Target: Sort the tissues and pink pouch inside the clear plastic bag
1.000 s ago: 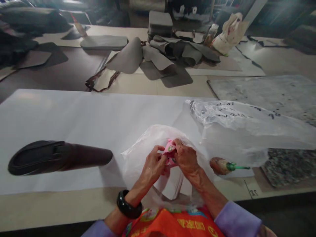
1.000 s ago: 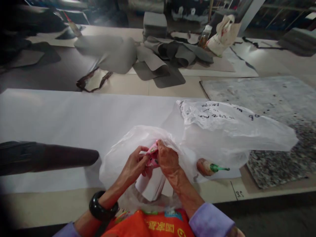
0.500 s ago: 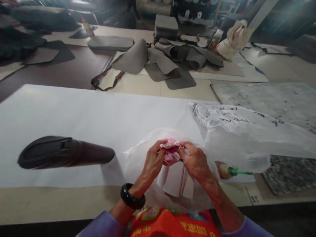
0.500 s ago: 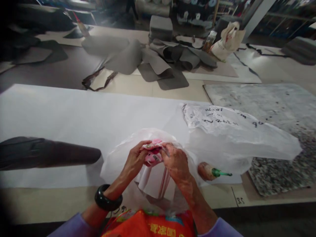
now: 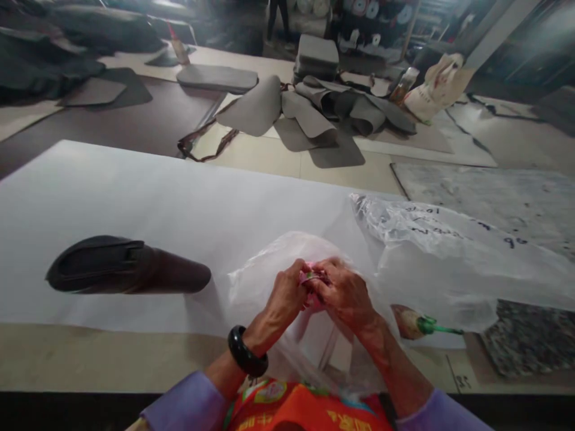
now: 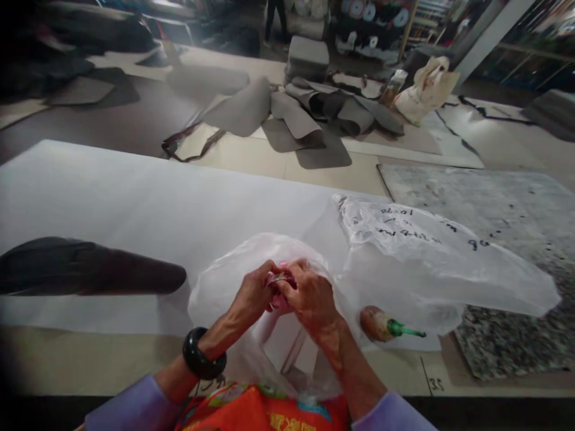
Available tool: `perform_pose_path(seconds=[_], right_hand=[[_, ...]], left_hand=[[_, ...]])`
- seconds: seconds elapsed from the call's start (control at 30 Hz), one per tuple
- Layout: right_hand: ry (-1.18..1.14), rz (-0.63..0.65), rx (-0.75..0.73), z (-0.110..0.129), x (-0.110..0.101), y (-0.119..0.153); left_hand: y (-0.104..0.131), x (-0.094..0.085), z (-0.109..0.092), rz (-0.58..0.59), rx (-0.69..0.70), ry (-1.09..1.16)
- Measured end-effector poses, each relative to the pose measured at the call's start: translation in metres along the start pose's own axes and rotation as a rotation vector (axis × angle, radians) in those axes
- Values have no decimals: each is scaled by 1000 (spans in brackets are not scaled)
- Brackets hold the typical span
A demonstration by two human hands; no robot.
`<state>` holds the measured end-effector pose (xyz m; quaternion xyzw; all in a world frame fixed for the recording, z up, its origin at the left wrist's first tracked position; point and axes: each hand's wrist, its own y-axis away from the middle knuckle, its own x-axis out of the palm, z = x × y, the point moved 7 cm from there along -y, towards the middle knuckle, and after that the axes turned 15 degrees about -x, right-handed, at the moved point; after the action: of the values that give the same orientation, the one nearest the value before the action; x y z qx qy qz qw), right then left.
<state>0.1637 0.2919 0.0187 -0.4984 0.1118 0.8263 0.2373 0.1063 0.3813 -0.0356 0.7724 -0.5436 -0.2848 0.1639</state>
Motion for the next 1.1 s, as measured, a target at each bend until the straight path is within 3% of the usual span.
perform_pose_path(seconds=[0.13,0.27,0.43,0.57,0.67,0.8,1.0,1.1], right_hand=[[269,62,-82,6,1,-3],[405,10,-61,12,-1,-6],[461,-15,92,-3,3,-2],[324,93,315,-20,10,10],[215,92,369,-17,7,16],[227,-37,311,-8,-4,17],[15,-176,296,-23,4,19],[-100,-252,232,-20,7,19]], left_hand=[[3,4,-8,-19,99,-108],[11,0,-26,-129,194,-220],[12,-5,-30,-269,155,-502],[15,-6,-24,-291,258,-442],[23,-6,-22,-331,405,-360],[36,-9,-24,-440,593,-269],[40,-11,-25,-477,669,-240],[37,-13,-22,-496,617,-254]])
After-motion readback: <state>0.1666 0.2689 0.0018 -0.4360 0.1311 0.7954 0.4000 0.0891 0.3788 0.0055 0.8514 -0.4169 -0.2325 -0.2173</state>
